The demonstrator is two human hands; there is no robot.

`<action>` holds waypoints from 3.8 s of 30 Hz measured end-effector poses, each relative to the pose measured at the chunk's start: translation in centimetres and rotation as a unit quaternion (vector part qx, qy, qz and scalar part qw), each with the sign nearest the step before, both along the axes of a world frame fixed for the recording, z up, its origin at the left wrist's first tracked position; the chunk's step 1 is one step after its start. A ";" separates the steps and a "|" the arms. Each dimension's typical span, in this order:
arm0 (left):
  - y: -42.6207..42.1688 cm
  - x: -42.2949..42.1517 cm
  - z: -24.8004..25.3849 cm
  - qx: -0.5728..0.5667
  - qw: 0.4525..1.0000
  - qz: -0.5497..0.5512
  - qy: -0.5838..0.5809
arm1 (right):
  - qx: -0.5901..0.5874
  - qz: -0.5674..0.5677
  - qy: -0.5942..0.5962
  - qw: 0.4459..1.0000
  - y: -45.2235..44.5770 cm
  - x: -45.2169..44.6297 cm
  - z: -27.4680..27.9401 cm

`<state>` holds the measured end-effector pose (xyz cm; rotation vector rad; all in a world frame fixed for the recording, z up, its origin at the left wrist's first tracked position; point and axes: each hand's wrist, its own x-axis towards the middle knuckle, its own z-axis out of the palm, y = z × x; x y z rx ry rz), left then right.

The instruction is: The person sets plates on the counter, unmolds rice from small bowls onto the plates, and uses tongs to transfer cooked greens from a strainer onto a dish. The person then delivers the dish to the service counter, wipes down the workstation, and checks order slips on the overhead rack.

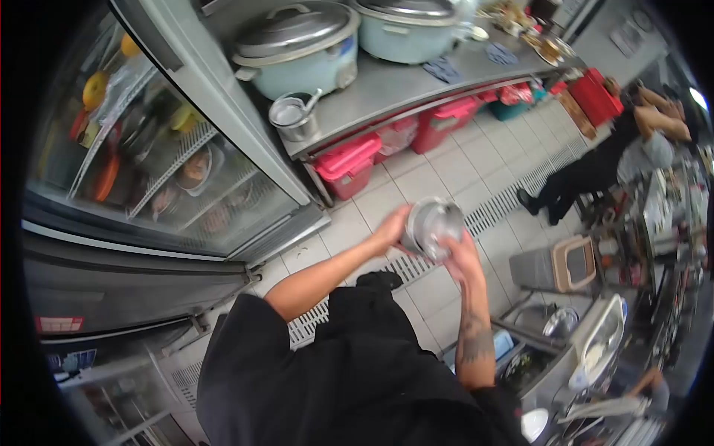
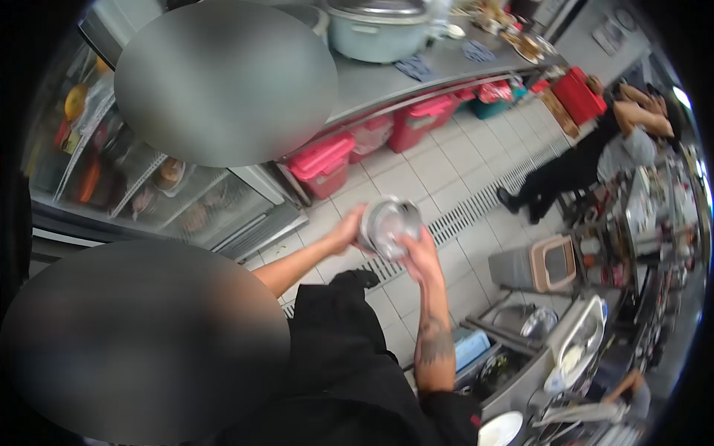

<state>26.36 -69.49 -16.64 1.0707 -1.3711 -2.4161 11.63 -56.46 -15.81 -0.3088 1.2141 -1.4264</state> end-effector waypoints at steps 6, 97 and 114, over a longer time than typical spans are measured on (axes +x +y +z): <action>-17.1 11.1 -1.9 -0.050 0.898 0.432 -0.069 | -0.016 0.150 -0.020 0.988 -31.5 5.9 -1.0; 92.6 14.9 -4.9 -0.349 0.261 -0.895 0.097 | 0.154 -0.947 -0.070 0.272 73.0 82.4 -5.7; 69.1 1.0 -3.5 -0.586 0.489 -0.365 0.533 | 0.577 -0.544 0.277 0.542 76.3 52.9 8.7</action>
